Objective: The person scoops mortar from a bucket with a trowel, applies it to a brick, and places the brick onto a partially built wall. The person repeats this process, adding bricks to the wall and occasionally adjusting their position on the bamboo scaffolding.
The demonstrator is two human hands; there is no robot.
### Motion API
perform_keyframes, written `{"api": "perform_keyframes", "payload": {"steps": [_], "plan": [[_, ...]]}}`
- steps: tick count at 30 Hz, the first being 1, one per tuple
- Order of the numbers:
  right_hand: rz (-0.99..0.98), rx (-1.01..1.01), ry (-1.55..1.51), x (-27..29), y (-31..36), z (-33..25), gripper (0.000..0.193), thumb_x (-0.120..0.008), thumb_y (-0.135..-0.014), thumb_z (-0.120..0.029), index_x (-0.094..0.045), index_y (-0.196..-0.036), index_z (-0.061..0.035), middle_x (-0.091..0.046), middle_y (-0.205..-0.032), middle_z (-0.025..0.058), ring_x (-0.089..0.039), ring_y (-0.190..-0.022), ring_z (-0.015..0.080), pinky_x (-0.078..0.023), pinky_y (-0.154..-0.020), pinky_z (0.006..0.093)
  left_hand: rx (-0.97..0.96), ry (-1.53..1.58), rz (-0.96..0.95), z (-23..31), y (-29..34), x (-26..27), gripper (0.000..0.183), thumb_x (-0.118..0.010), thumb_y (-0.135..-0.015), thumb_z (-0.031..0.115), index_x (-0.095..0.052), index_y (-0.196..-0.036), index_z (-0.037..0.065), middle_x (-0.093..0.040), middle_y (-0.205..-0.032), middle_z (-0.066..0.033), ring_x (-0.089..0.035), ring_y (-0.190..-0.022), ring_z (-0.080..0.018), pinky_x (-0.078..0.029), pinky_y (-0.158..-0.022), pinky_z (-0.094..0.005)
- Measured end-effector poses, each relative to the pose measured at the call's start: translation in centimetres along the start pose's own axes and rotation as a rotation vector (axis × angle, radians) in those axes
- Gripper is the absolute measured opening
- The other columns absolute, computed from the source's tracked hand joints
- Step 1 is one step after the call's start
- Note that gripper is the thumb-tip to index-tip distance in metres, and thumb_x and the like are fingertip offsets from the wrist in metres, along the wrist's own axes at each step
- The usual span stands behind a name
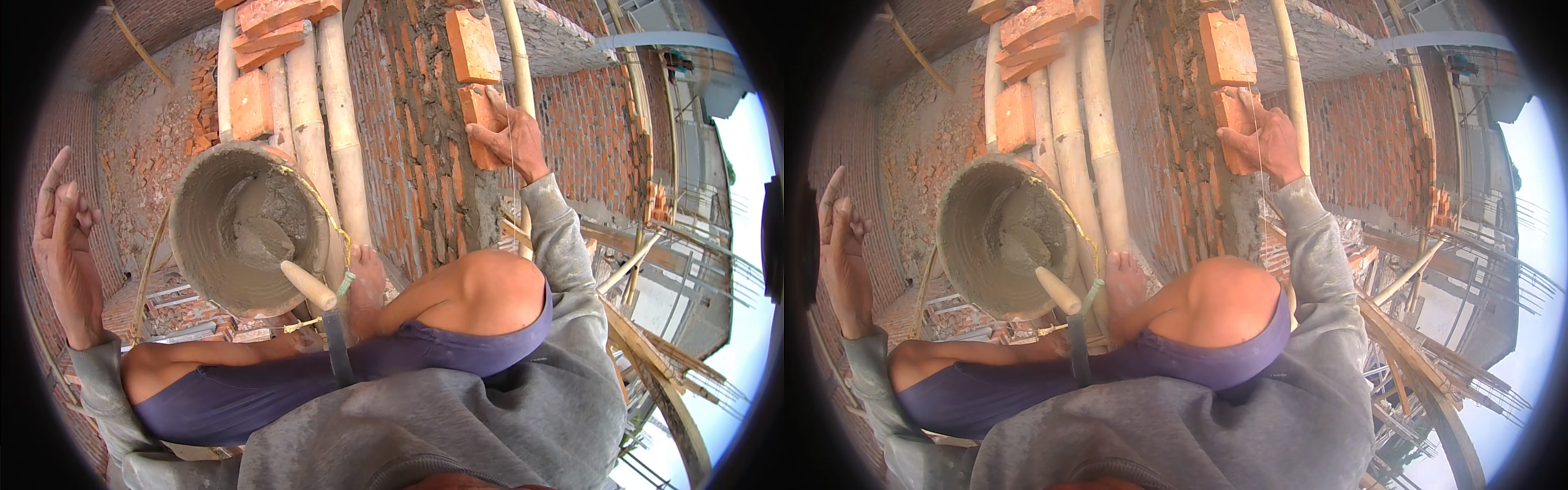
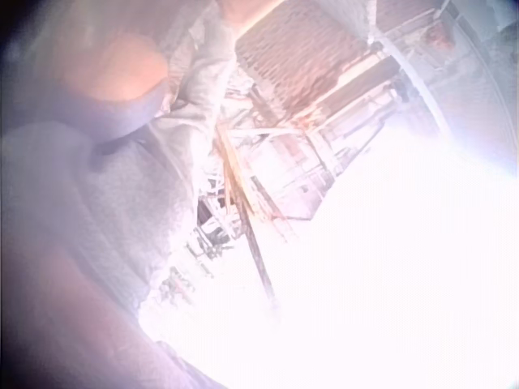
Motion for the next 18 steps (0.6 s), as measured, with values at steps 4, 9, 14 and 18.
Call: {"api": "perform_keyframes", "payload": {"steps": [4, 9, 14, 18], "plan": [[-0.048, -0.033, 0.023, -0.1, 0.2, 0.2, 0.091, -0.083, -0.076, -0.06, -0.06, -0.153, -0.0177, -0.068, -0.096, 0.0231, -0.066, -0.091, 0.0385, -0.053, -0.085, 0.0484, -0.018, 0.074, -0.023, 0.9, 0.2, -1.2, 0.054, -0.065, -0.108, 0.021, -0.051, -0.155, -0.001, -0.056, -0.09, 0.0059, -0.048, -0.079, -0.0038, -0.046, -0.077, -0.0215], [-0.027, -0.022, 0.007, 0.0, 0.7, 0.6, 0.094, -0.08, -0.076, -0.067, -0.059, -0.153, -0.018, -0.068, -0.096, 0.0223, -0.066, -0.094, 0.0387, -0.052, -0.088, 0.0515, -0.001, 0.185, -0.05, 1.9, 1.1, -2.0, 0.057, -0.067, -0.105, 0.015, -0.048, -0.156, -0.002, -0.055, -0.09, 0.0051, -0.05, -0.079, -0.004, -0.048, -0.076, -0.0207], [-0.07, -0.018, -0.018, -0.2, 0.9, 0.5, 0.103, -0.077, -0.077, -0.075, -0.052, -0.157, -0.0164, -0.069, -0.096, 0.0252, -0.067, -0.095, 0.0421, -0.051, -0.087, 0.0543, 0.007, 0.191, -0.015, 1.9, 1.2, -1.7, 0.054, -0.064, -0.105, 0.011, -0.049, -0.155, -0.003, -0.055, -0.089, 0.006, -0.049, -0.078, -0.0036, -0.046, -0.073, -0.0211], [-0.008, -0.07, -0.076, 5.3, 0.8, 0.8, 0.087, -0.077, -0.088, -0.062, -0.055, -0.155, -0.0115, -0.07, -0.084, 0.0219, -0.072, -0.09, 0.0374, -0.055, -0.084, 0.0497, 0.011, 0.192, -0.022, 1.5, 1.4, -1.3, 0.053, -0.064, -0.105, 0.012, -0.05, -0.154, -0.002, -0.055, -0.088, 0.0061, -0.049, -0.077, -0.003, -0.046, -0.07, -0.0212]]}}
Point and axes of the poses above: each hand's wrist, its own y-axis away from the middle knuckle, its own x-axis out of the back of the hand, z = x × y, the point moved 7 cm from there along -y, towards the middle knuckle
